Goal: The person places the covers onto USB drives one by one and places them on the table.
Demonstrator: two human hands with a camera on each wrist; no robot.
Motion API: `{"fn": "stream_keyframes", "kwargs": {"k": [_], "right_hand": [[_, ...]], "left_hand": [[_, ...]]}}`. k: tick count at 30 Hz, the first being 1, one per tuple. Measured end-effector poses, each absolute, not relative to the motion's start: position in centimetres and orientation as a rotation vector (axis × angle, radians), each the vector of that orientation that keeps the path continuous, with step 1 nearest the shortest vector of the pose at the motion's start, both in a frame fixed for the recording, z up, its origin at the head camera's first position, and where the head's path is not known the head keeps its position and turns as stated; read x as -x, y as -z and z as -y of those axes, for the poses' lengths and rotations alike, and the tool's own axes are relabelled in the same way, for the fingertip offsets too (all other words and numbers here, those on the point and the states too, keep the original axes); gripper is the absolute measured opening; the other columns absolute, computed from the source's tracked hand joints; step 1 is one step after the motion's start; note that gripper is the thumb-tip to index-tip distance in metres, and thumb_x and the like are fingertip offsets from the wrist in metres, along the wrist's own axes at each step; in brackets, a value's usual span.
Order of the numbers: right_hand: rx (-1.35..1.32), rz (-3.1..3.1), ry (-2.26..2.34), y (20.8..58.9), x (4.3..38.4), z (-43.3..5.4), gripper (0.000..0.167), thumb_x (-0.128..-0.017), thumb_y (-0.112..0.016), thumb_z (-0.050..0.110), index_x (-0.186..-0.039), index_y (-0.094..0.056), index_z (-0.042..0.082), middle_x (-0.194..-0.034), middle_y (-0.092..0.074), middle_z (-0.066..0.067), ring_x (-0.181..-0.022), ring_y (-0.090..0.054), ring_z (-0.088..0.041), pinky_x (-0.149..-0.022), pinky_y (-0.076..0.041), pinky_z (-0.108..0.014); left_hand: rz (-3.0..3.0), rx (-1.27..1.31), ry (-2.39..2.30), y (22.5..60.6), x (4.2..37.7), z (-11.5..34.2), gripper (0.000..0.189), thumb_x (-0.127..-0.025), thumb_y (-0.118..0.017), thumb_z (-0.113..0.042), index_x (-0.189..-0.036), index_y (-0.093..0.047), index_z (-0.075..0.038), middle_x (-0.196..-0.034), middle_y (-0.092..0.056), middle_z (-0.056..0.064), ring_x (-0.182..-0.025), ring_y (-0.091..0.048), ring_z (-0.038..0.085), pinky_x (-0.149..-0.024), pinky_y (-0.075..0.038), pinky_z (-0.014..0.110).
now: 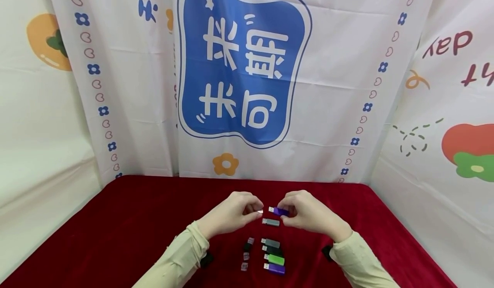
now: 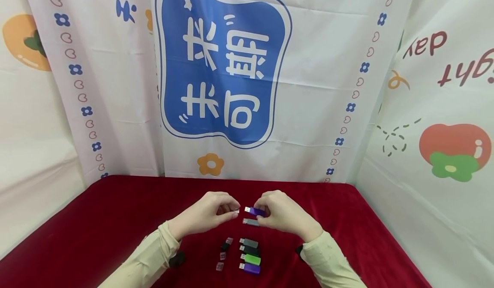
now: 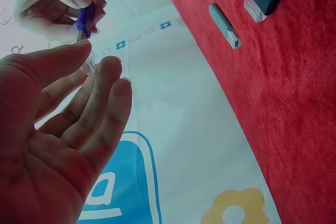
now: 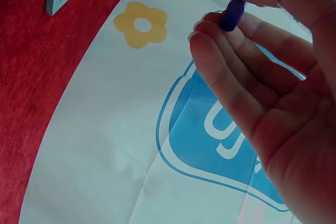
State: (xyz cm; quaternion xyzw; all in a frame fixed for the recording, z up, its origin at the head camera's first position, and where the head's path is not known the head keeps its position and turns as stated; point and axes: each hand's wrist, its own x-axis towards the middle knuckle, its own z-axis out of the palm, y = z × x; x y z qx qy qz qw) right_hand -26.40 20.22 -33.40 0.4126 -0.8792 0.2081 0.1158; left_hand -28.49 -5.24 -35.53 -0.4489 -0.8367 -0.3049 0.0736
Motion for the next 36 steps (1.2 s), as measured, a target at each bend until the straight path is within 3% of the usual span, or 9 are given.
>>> {"fn": "stream_keyframes", "kwargs": {"k": [36], "right_hand": [[-1.247,2.569,-0.553,34.12,26.42,-19.54,0.012,-0.08,-0.078,0.006,-0.092,-0.075,0.011,-0.081,-0.06,0.007,-0.066,-0.053,-0.005,-0.058,-0.048,-0.02]], "left_hand": [[2.475,1.407,0.879,35.54,28.26,5.03,0.013,-0.093,-0.07,-0.015,-0.106,-0.072,-0.012,-0.093,-0.064,-0.012,-0.082,-0.058,-0.001,-0.074,-0.053,0.024]]}}
